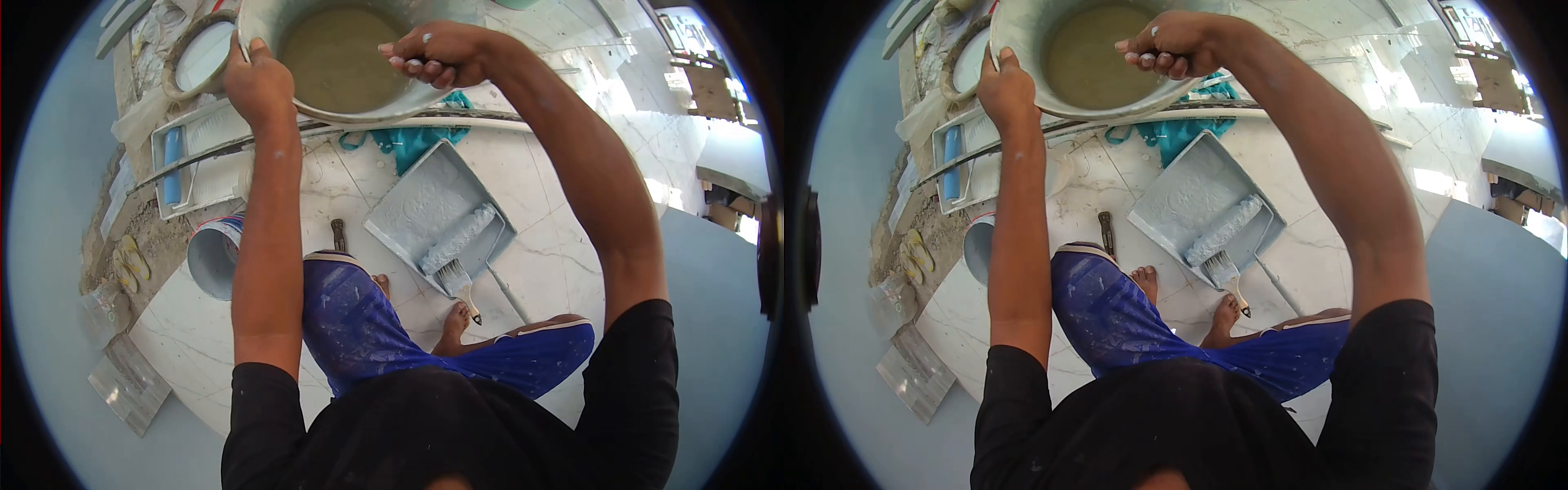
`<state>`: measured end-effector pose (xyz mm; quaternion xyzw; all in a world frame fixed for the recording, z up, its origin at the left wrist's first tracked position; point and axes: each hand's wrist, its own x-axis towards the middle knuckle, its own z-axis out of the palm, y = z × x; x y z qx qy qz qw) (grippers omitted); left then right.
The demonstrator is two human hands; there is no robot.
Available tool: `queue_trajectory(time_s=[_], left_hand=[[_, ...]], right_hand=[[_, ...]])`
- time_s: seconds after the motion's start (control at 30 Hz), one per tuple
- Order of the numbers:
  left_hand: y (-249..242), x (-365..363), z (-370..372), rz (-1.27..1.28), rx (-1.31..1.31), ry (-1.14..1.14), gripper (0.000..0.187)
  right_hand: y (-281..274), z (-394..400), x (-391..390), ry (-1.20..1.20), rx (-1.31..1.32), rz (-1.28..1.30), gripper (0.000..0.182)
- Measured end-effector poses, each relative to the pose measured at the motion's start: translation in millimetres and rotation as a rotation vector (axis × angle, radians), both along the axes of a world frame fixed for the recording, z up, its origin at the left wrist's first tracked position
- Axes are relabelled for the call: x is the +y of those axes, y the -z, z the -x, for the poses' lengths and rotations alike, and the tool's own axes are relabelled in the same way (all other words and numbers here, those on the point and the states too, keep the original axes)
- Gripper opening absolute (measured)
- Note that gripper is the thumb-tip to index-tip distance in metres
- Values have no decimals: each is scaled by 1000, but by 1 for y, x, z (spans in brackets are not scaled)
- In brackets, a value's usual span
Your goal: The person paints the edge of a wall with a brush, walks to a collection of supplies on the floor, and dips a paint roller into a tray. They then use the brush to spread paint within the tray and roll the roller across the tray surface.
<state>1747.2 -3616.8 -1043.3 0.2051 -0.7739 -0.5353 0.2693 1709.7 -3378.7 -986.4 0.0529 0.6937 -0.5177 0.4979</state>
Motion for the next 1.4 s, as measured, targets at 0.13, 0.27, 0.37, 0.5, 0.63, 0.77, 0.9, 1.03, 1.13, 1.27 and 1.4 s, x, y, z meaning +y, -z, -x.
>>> queue_trajectory(time_s=[0.13,0.27,0.37,0.5,0.63,0.77,0.9,1.03,1.13,1.27,1.4], left_hand=[[7,-20,27,-103,-26,-12,41],[18,-44,46,-266,-67,-19,37],[74,-109,101,-370,-94,-12,43],[69,-100,105,-600,-64,-66,45],[51,-91,100,-503,2,-71,48],[22,-66,80,-203,138,-81,52],[-9,-13,16,193,295,-30,56],[-30,37,-91,198,291,449,59],[-62,54,-169,212,3,816,48],[-119,78,-263,579,-265,1312,55],[-130,101,-324,699,-206,1723,65]], right_hand=[[-37,-47,23,-44,78,41,40],[-7,-106,50,-44,-120,81,39],[53,-158,57,-92,-210,-23,35],[140,-212,69,-171,25,-200,30],[188,-247,84,-296,381,-323,16],[193,-268,85,-227,784,-408,12],[159,-295,85,-261,680,-514,14],[199,-355,120,-318,714,-491,15],[228,-398,142,-160,1127,-263,22],[230,-419,161,-175,974,-294,23],[217,-429,175,-223,841,-383,17]])
